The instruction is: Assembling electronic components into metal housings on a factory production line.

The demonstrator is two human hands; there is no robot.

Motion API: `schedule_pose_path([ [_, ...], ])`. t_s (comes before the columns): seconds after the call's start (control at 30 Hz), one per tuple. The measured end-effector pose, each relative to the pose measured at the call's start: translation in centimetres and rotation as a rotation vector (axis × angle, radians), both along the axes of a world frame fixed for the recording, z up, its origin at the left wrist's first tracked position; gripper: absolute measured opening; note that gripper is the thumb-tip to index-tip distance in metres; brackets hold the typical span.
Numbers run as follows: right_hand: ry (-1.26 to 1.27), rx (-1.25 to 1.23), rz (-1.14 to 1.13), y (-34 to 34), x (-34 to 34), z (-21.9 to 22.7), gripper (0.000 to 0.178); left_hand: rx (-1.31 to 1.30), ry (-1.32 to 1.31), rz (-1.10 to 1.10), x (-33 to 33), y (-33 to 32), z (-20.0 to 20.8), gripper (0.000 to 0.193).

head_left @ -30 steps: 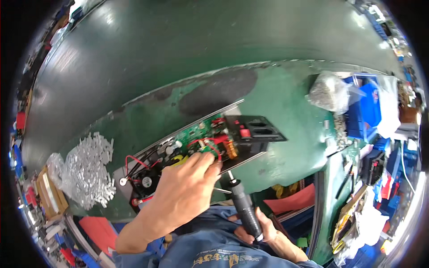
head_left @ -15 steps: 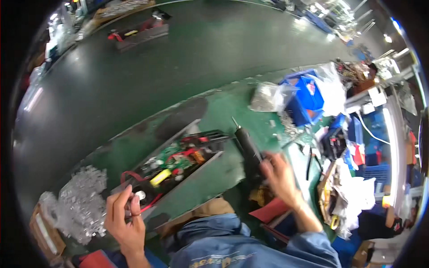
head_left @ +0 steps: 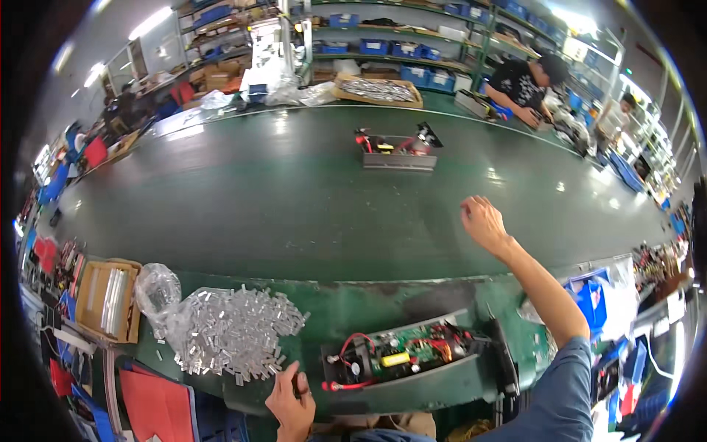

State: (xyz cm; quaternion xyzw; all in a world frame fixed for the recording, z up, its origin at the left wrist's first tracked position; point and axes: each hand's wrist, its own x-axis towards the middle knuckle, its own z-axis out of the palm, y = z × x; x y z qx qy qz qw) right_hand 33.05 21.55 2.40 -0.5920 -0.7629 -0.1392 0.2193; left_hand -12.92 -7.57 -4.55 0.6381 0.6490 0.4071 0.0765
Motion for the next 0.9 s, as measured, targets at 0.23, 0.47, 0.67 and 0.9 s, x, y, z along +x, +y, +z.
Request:
schedule_pose_path([
  [0.23, -0.092, 0.18, 0.08, 18.2, -5.2, -4.3, 0.027, -0.106, 0.053, 0.062, 1.6, 0.6, 1.4, 0.024],
  [0.47, -0.183, 0.057, 0.062, 22.5, -5.9, -4.3, 0.034, -0.124, 0.079, 0.001, 1.4, 1.5, 2.0, 0.024],
  [0.67, 0.03, -0.235, 0.123, 13.6, -5.9, -2.6, 0.033, -0.153, 0.021, -0.023, 1.0, 1.6, 0.5, 0.025],
  [0.9, -0.042, -0.301, -0.043, -1.4, -0.1, 0.6, 0.029, -0.151, -0.071, -0.035, 0.8, 0.9, 0.6, 0.022],
])
